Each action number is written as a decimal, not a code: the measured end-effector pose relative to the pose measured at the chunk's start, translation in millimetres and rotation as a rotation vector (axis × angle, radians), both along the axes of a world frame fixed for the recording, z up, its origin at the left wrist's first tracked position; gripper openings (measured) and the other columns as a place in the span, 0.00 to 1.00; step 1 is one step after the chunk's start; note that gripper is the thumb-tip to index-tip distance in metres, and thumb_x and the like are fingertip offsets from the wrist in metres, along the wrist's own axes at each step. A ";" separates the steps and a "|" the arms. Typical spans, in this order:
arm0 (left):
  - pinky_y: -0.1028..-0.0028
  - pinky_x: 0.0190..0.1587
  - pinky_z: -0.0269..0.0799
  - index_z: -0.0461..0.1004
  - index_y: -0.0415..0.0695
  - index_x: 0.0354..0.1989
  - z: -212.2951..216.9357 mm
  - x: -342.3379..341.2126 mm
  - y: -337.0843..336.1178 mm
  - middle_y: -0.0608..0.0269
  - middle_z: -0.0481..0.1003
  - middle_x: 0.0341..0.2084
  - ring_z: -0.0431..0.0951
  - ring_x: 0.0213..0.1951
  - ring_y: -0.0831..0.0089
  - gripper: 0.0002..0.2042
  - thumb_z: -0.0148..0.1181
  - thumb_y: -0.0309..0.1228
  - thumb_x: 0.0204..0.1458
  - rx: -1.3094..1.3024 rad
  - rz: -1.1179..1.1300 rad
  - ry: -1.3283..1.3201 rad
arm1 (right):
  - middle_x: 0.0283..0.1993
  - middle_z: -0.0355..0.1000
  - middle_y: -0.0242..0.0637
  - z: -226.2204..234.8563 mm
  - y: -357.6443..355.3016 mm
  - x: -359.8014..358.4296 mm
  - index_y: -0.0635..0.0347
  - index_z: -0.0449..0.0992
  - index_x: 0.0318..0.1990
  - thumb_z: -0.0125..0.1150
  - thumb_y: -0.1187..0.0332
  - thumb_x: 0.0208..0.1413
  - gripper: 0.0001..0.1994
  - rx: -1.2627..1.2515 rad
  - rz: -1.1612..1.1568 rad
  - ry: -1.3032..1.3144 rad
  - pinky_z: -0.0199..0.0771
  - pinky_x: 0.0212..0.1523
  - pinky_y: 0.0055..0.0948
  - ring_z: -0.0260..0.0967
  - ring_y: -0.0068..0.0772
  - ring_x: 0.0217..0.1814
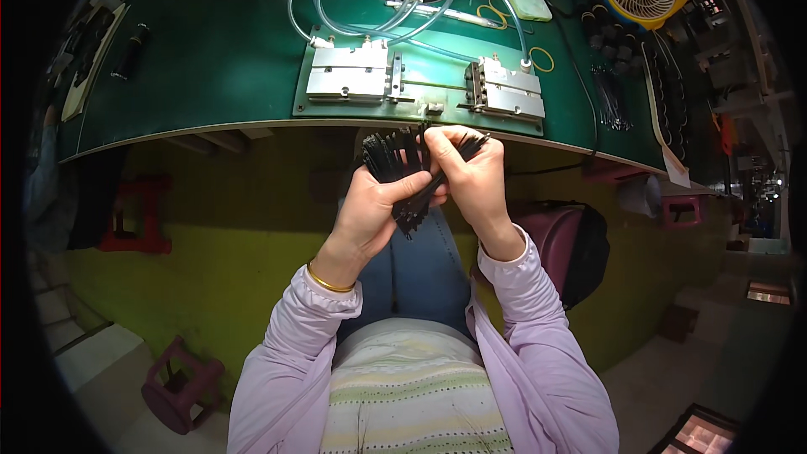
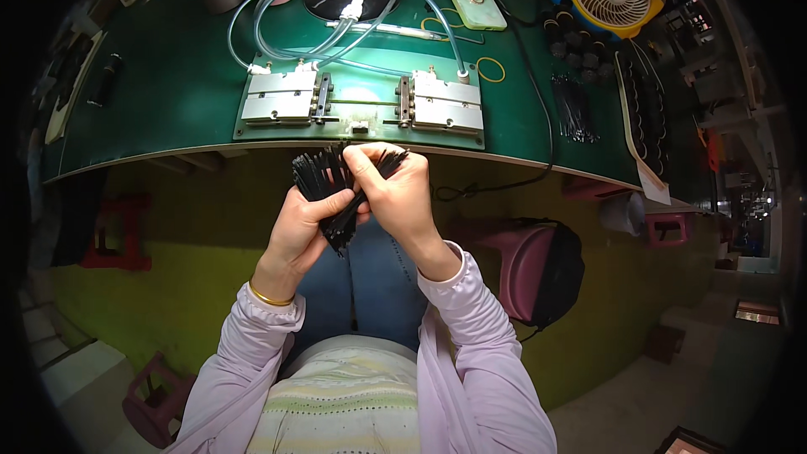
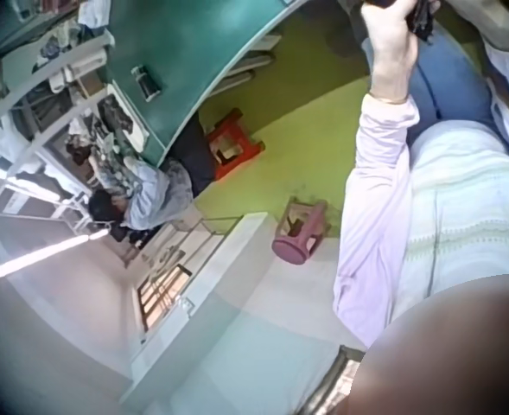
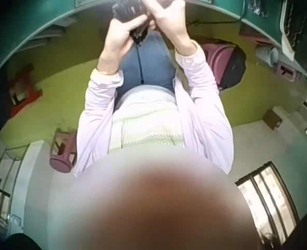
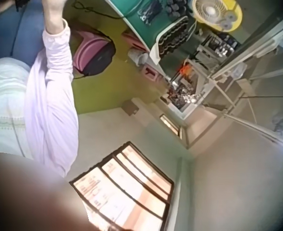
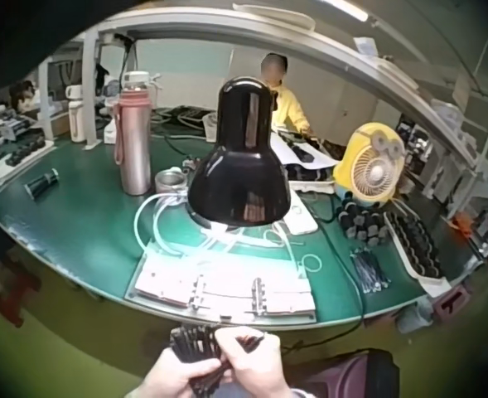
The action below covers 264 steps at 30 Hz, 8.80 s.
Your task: Manually assembling small electronic components at a factory workstation.
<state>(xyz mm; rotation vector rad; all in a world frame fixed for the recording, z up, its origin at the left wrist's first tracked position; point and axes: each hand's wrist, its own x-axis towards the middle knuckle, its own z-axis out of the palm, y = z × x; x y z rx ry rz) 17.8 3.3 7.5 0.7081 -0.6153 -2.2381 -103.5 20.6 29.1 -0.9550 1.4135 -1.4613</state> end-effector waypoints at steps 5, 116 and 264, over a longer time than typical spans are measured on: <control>0.72 0.33 0.74 0.68 0.34 0.36 -2.9 -7.7 3.4 0.58 0.71 0.28 0.74 0.28 0.70 0.08 0.52 0.19 0.45 -0.001 0.051 0.004 | 0.12 0.61 0.25 -7.6 -2.8 0.6 0.66 0.73 0.25 0.53 0.70 0.50 0.08 -0.028 -0.076 0.043 0.52 0.09 0.12 0.54 0.10 0.10; 0.74 0.32 0.72 0.68 0.34 0.34 -13.5 -16.8 -4.8 0.57 0.72 0.26 0.74 0.26 0.71 0.07 0.53 0.21 0.46 0.071 0.053 0.085 | 0.13 0.65 0.30 -9.1 -13.4 -7.7 0.64 0.72 0.21 0.53 0.68 0.50 0.10 0.044 -0.070 -0.104 0.48 0.05 0.15 0.53 0.13 0.07; 0.73 0.26 0.70 0.67 0.38 0.28 -10.8 -19.9 -11.7 0.60 0.70 0.23 0.72 0.23 0.71 0.04 0.56 0.21 0.44 0.082 0.040 0.072 | 0.12 0.65 0.29 -0.3 -10.3 -3.4 0.65 0.72 0.21 0.54 0.68 0.48 0.10 -0.004 -0.042 -0.071 0.51 0.05 0.14 0.56 0.13 0.08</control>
